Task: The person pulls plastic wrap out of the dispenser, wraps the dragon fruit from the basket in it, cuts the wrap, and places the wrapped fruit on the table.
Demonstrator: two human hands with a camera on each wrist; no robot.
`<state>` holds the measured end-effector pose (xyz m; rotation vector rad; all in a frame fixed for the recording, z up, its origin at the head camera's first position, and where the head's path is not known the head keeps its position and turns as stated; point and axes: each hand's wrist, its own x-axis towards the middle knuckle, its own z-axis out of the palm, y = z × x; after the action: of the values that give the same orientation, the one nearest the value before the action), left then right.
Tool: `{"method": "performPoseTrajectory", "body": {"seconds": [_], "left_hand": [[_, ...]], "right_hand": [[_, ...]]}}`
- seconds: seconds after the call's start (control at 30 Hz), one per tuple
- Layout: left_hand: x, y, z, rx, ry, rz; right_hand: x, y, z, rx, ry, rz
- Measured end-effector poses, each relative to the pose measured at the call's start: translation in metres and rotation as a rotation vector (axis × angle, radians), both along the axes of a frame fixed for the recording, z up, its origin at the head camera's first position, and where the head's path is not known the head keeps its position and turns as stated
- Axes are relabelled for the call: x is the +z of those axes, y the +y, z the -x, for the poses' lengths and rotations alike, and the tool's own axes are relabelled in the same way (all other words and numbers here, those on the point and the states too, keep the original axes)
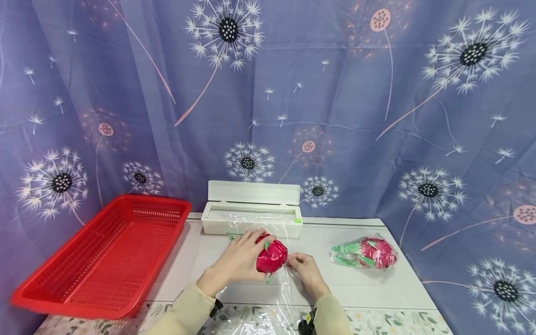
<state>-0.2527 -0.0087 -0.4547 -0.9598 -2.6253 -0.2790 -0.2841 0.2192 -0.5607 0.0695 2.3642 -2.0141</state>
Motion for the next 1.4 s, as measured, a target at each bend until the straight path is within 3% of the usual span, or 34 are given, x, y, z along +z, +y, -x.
{"method": "performPoseTrajectory", "body": {"seconds": [0.33, 0.77, 0.9, 1.2, 1.4], "left_hand": [[-0.026, 0.006, 0.004, 0.039, -0.098, -0.064], [-0.046, -0.004, 0.01, 0.083, -0.13, -0.047], [-0.047, -0.003, 0.007, 0.079, -0.132, -0.033], [-0.034, 0.012, -0.001, 0.03, -0.102, -0.031], [-0.039, 0.021, -0.001, 0.053, -0.119, 0.034]], "right_hand": [[0.0, 0.002, 0.0, 0.016, -0.003, -0.007], [0.0, 0.0, 0.0, 0.017, -0.001, -0.023], [-0.001, 0.0, 0.0, 0.026, -0.004, -0.028], [0.0, 0.003, 0.001, 0.025, 0.008, -0.039], [-0.001, 0.005, 0.002, 0.035, -0.013, -0.001]]}}
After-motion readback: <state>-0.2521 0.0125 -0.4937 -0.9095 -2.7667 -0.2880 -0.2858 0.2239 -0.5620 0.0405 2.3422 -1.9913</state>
